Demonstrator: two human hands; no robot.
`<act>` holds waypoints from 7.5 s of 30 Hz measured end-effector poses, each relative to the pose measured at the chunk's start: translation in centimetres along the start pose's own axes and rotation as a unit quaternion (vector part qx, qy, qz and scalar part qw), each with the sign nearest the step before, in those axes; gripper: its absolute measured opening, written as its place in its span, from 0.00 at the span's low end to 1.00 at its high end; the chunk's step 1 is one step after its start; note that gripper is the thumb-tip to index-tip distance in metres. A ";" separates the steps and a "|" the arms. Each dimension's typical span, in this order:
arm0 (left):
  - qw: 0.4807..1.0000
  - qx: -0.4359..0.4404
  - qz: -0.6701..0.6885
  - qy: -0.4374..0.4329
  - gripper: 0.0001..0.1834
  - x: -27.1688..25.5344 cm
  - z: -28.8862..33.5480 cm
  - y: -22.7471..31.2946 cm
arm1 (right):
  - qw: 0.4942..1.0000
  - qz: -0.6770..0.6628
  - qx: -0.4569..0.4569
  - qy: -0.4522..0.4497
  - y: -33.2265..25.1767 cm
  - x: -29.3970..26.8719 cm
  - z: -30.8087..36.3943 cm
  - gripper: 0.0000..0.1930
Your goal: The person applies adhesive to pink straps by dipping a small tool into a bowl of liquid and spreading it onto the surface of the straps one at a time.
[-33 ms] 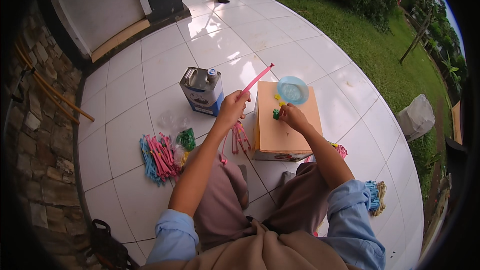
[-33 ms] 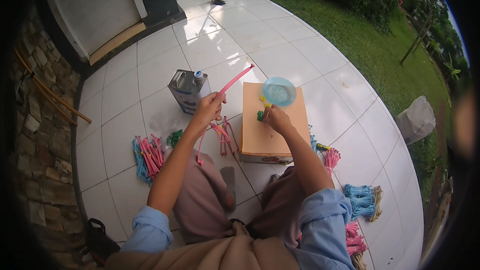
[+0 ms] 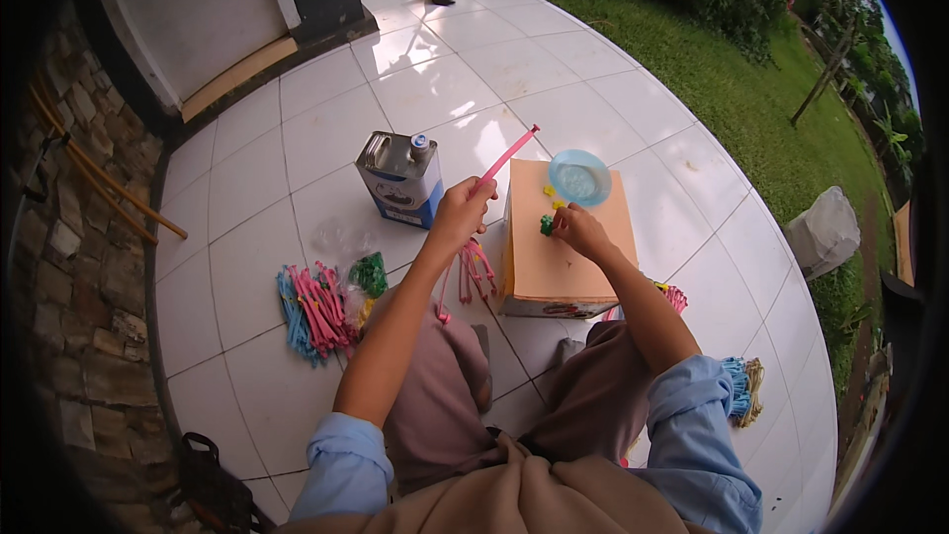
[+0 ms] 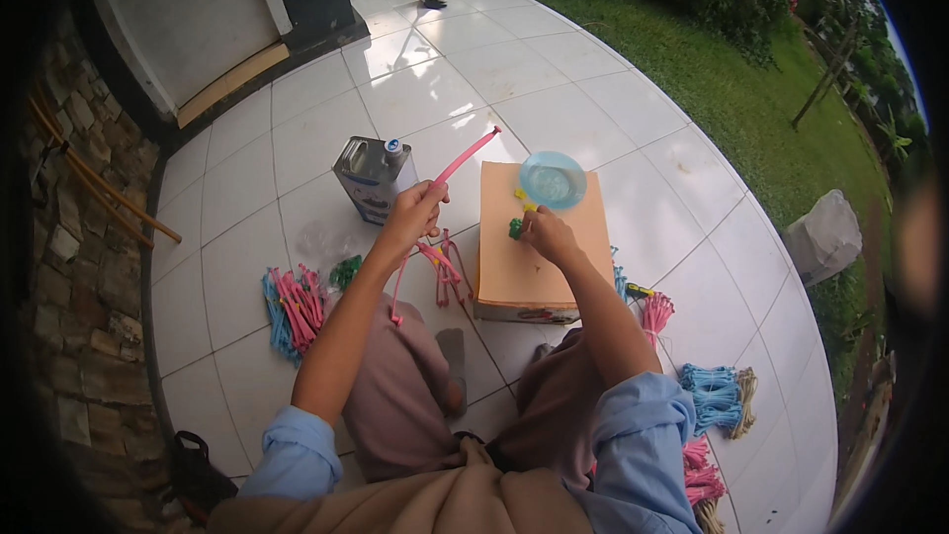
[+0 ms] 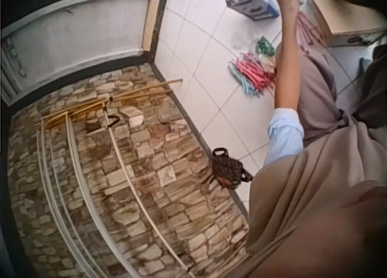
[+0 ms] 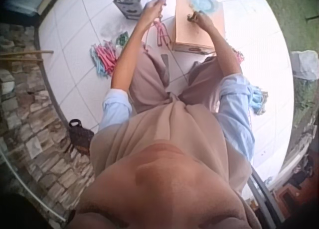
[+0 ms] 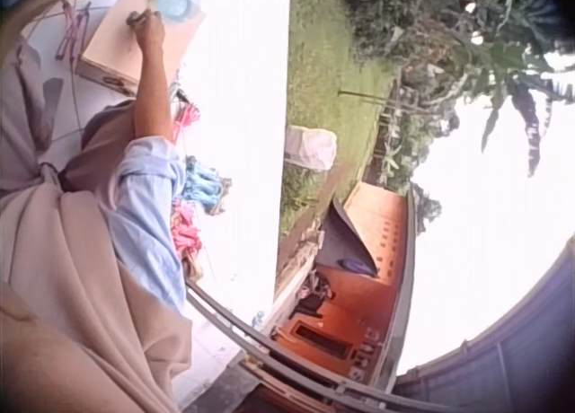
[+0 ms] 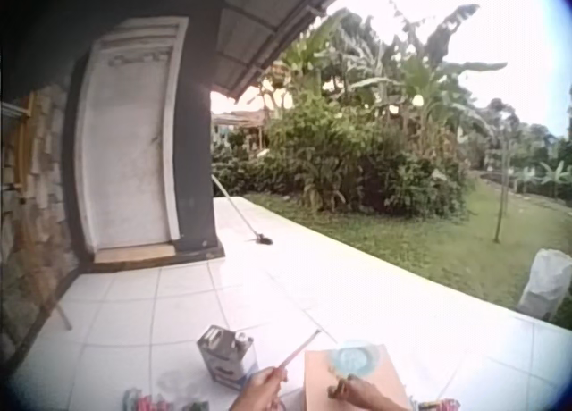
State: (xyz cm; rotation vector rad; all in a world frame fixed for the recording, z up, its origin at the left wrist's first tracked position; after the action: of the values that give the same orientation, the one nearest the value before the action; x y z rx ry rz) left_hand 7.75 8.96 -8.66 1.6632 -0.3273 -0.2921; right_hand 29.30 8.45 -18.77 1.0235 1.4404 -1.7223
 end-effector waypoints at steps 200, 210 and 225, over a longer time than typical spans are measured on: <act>0.832 0.337 -0.439 0.015 0.09 -3.2 2.6 12.8 | 0.926 -0.121 -0.236 0.269 -17.4 -16.3 9.7 0.19; 0.898 0.259 -0.354 -0.021 0.10 2.3 5.0 8.4 | 0.807 -0.581 -0.051 0.094 -12.9 -15.3 8.5 0.31; 0.868 0.368 -0.331 0.050 0.14 1.6 5.5 10.0 | 0.795 -0.522 -0.259 0.167 -14.8 -19.4 11.9 0.33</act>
State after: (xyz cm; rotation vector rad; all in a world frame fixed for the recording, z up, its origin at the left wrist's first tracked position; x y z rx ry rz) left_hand 6.69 2.23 0.64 2.5178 0.2772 -0.6443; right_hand 23.86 -0.65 6.21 0.1583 2.8590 -1.6073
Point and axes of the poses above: each hand's wrist, its own z-axis away from the middle knuckle, its own x-axis out of the palm, y = z × x, the point moved 8 cm from there along -z, towards the middle knuckle, and after that the axes turned 13 degrees about x, right-handed, at the moved point
